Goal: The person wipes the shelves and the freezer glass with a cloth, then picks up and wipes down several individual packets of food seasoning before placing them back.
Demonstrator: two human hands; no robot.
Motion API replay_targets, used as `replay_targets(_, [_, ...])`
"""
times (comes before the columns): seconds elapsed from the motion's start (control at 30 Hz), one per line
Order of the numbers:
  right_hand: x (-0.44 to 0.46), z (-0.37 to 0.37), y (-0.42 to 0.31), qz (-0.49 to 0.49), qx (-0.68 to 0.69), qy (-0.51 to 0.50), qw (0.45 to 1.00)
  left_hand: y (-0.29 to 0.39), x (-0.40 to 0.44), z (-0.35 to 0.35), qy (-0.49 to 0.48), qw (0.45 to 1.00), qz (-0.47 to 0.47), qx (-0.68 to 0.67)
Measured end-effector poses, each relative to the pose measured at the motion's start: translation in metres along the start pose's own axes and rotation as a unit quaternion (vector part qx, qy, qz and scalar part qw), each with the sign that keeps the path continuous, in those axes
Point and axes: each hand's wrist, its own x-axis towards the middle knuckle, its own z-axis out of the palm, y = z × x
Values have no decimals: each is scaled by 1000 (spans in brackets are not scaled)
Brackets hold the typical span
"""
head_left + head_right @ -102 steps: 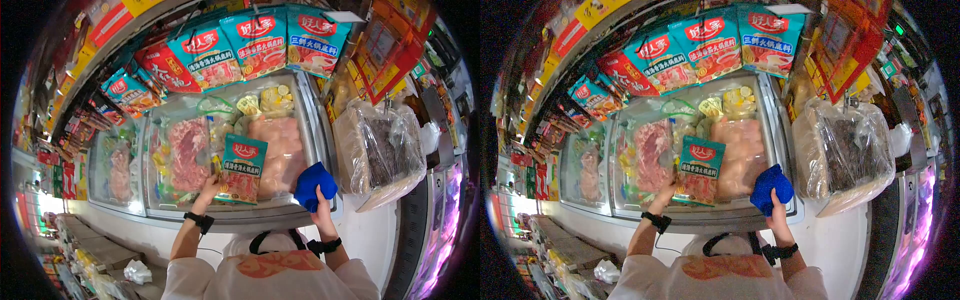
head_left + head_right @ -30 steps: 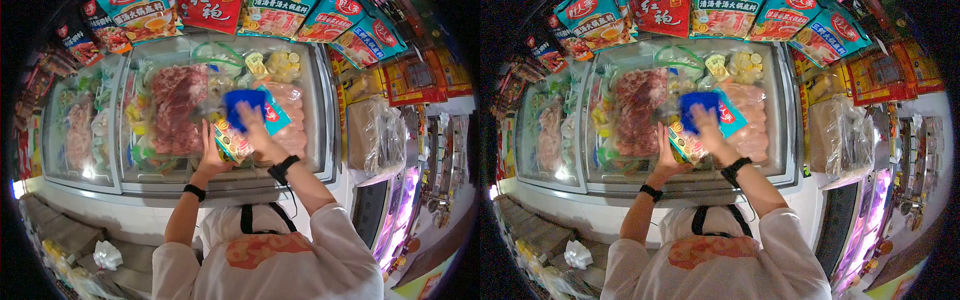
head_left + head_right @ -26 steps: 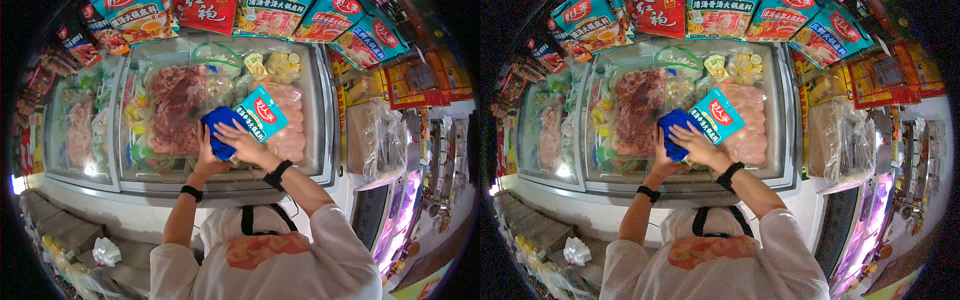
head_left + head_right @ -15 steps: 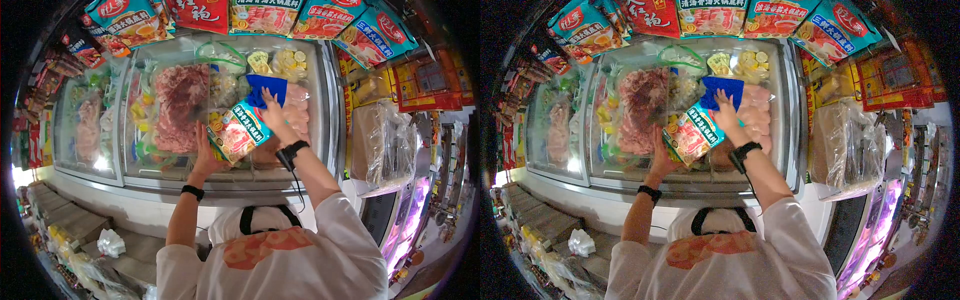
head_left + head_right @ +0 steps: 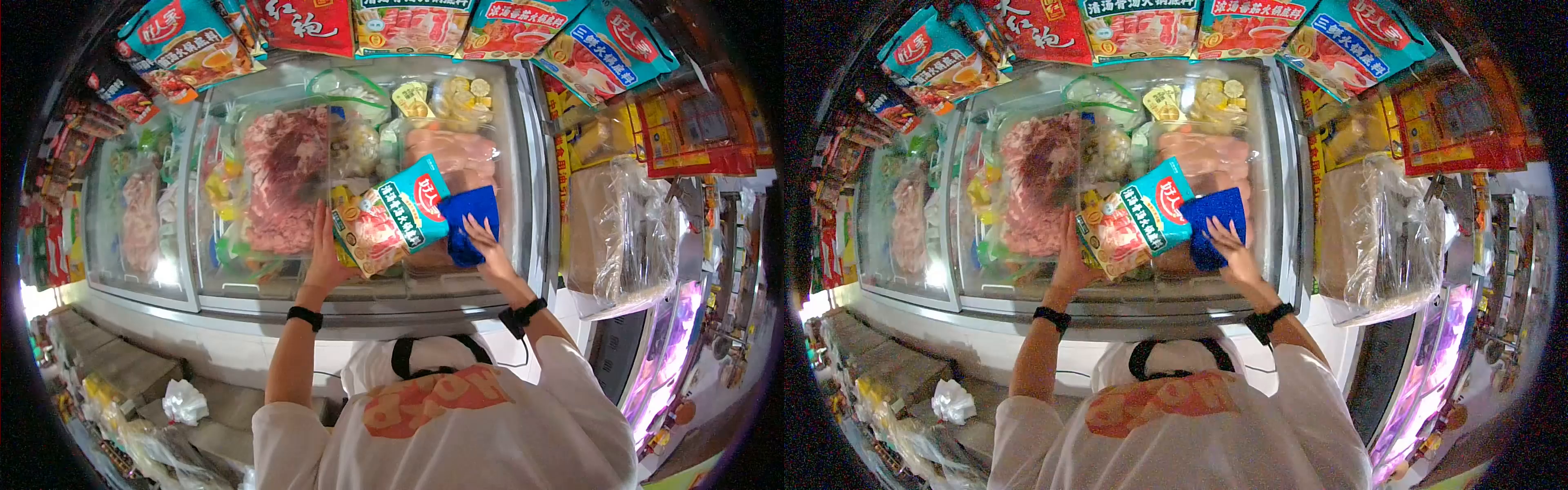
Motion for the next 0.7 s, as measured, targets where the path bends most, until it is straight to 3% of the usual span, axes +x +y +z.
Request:
replay_targets(0.1, [-23,5,-14,44,41,-7,998,0,1,-1,-1,1000,8,-1])
replay_targets(0.13, [-25,8,-18,33,49,56,997,-1,1,-1,-2,1000,11,-2])
replay_targets(0.17, [-27,20,-14,34,48,58,997,-1,0,-1,-1,1000,17,0])
replay_targets(0.2, [-28,39,-6,143,256,149,944,-2,-1,-1,-1,1000,23,1])
replay_targets(0.23, [-28,52,-4,242,448,231,829,-2,-1,-1,-3,1000,26,1])
replay_targets(0.37, [32,51,-61,453,422,206,758,0,-2,-1,-1,999,41,11])
replay_targets(0.43, [50,66,-87,409,445,218,766,-1,-3,-1,-10,999,37,10])
replay_targets(0.47, [52,120,-59,335,400,292,801,-3,-4,0,-10,999,41,15])
replay_targets(0.57, [64,115,-93,357,565,371,645,-7,-5,1,-8,998,52,25])
replay_targets(0.6, [64,112,-99,358,564,373,644,-8,-5,1,-3,998,55,32])
replay_targets(0.67, [67,98,-122,314,666,398,548,-13,-5,3,4,997,72,19])
replay_targets(0.7, [67,98,-131,313,665,401,546,-15,-5,5,12,996,87,5])
